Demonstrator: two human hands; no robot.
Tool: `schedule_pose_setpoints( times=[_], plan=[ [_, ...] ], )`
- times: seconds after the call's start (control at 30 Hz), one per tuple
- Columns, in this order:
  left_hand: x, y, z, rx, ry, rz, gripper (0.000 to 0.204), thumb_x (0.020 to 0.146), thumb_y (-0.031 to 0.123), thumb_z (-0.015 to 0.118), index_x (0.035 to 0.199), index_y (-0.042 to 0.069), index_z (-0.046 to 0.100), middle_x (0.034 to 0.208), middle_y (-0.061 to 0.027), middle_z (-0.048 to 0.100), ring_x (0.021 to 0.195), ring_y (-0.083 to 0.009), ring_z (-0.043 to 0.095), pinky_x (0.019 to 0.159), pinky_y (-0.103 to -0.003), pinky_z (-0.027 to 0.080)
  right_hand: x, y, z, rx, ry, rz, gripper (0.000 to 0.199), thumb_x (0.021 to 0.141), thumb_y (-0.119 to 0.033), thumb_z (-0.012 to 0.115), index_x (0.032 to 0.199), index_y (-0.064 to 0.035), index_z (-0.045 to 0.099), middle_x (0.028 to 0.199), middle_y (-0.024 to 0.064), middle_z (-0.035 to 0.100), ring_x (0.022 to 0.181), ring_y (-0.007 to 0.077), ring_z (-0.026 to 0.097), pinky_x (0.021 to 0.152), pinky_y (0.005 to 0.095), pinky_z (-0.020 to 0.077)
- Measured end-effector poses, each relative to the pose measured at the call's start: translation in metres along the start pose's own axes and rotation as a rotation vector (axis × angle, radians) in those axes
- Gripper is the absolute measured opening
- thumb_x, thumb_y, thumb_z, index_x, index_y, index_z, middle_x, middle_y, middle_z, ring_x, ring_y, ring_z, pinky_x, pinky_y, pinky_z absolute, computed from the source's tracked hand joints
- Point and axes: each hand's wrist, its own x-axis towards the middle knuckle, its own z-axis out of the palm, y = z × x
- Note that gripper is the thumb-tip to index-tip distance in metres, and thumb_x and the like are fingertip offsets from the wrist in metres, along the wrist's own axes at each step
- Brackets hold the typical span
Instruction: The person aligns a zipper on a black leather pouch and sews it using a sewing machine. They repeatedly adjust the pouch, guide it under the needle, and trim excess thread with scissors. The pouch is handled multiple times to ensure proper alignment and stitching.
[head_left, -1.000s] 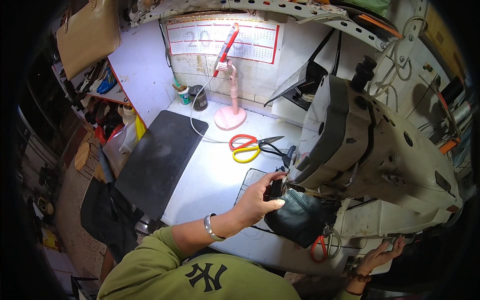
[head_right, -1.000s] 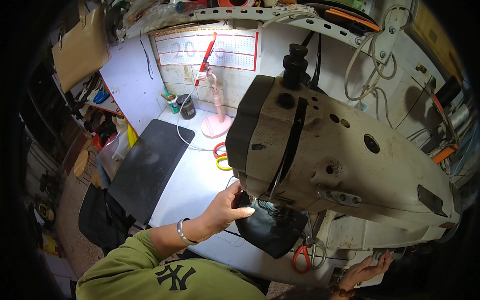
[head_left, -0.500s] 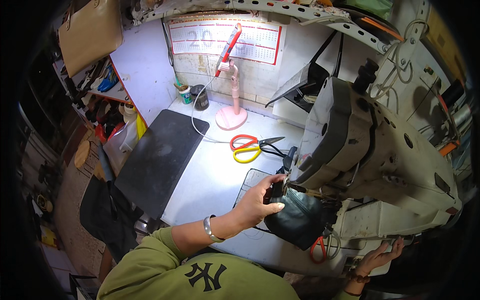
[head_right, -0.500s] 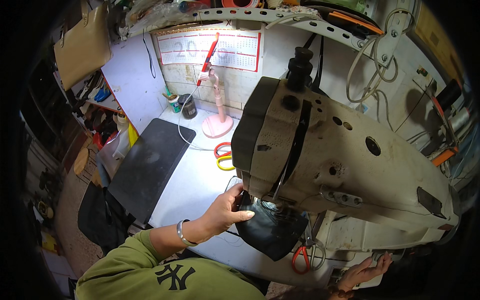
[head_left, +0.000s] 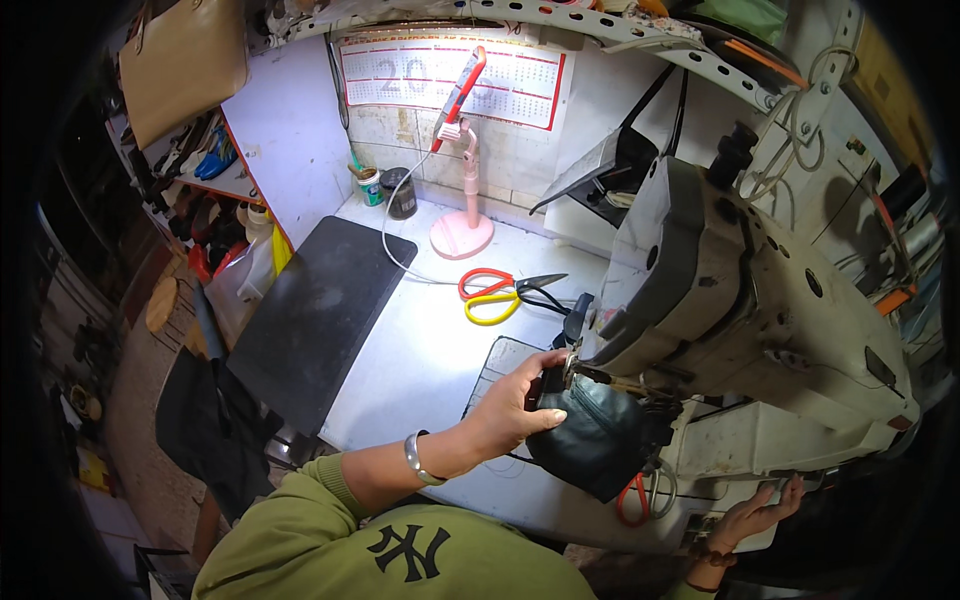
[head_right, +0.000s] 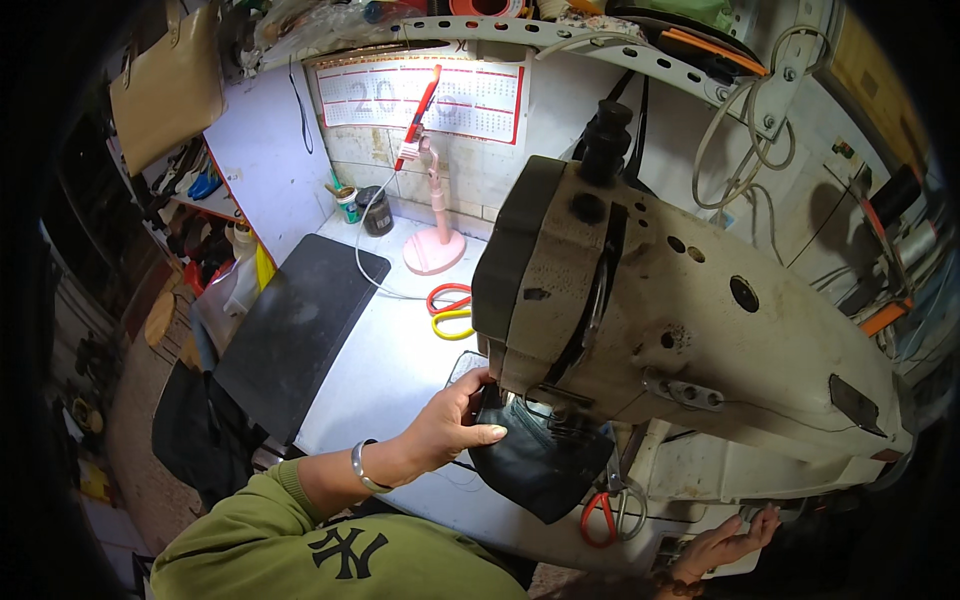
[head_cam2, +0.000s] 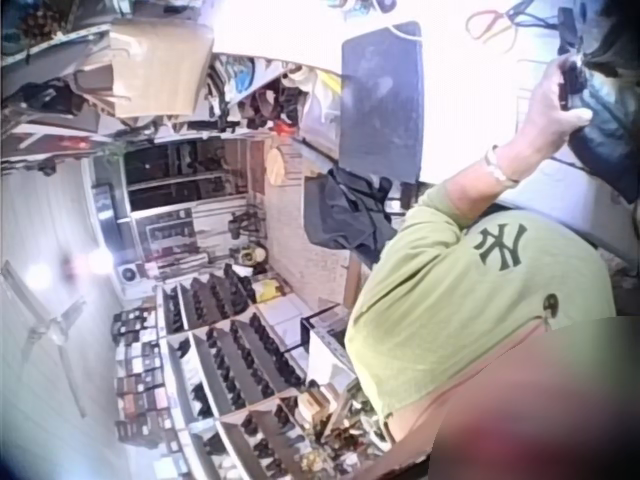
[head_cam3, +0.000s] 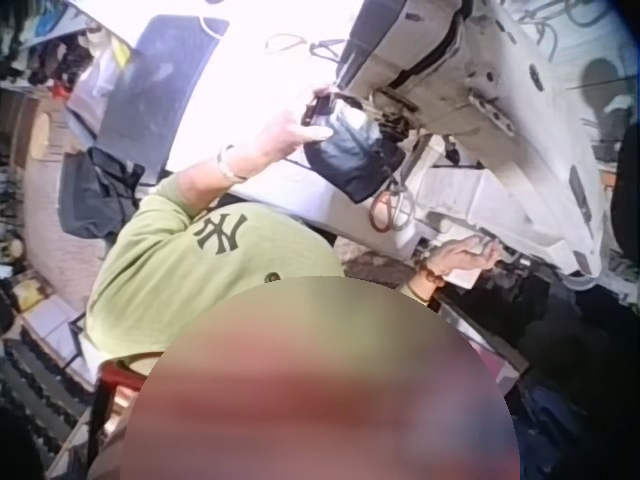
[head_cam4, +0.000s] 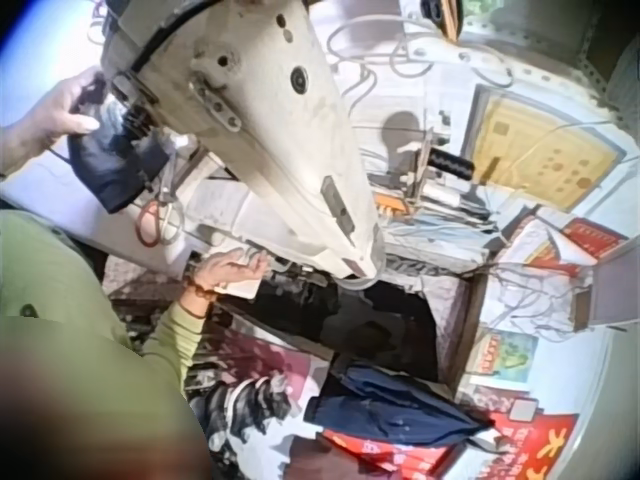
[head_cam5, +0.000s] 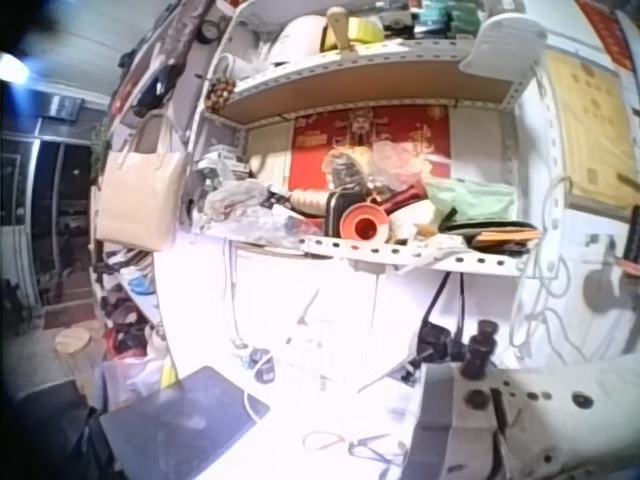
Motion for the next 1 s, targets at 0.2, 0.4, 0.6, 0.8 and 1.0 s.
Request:
schedule_pose_setpoints(
  times=[0.2,0.4,0.6,0.8,1.0],
  plan=[
    [0.0,0.0,0.0,-0.021,-0.013,-0.014,0.069,0.079,0.002,0.069,0.139,0.002,0.035,0.122,-0.0056,0.05,0.114,-0.0152,0.048,0.102,-0.031,0.038,0.023,-0.007,-0.015,-0.194,-0.011,-0.16,0.045,0.103,-0.032,0.041,0.133,0.0014,0.038,0.14,0.0149,0.04,0.129,0.0318,0.041,0.104,0.0442,0.0395],
    [0.001,-0.001,-0.004,0.077,-0.024,0.024,0.072,0.08,0.0,0.067,0.142,0.001,0.031,0.127,-0.0071,0.049,0.117,-0.016,0.048,0.103,-0.031,0.038,0.074,-0.03,-0.031,-0.124,0.114,-0.34,0.043,0.103,-0.032,0.04,0.129,0.0022,0.044,0.136,0.0186,0.044,0.123,0.0327,0.047,0.104,0.0444,0.0391],
    [0.002,-0.001,-0.005,0.142,-0.029,0.022,0.073,0.08,-0.001,0.066,0.143,0.001,0.03,0.129,-0.0082,0.048,0.118,-0.0164,0.047,0.104,-0.031,0.036,0.211,0.011,-0.072,-0.16,0.269,-0.149,0.045,0.102,-0.031,0.046,0.138,-0.0026,0.047,0.141,0.0167,0.045,0.127,0.0284,0.047,0.104,0.0384,0.0396],
    [0.002,-0.001,-0.007,0.184,-0.047,0.022,0.075,0.08,0.0,0.067,0.144,0.0,0.029,0.13,-0.0083,0.048,0.119,-0.0169,0.047,0.104,-0.031,0.036,0.37,0.147,-0.079,0.051,-0.382,0.226,0.043,0.101,-0.027,0.043,0.135,-0.001,0.05,0.136,0.0176,0.051,0.122,0.0267,0.051,0.102,0.0375,0.0392],
    [0.006,-0.005,-0.012,0.216,-0.078,0.043,0.077,0.081,0.002,0.069,0.146,0.0,0.028,0.131,-0.0083,0.048,0.12,-0.0165,0.046,0.105,-0.03,0.035,0.36,0.201,-0.083,-0.034,-0.371,0.03,0.043,0.101,-0.026,0.041,0.135,-0.0011,0.05,0.135,0.0167,0.052,0.121,0.0266,0.051,0.102,0.0372,0.0394]
  ],
)
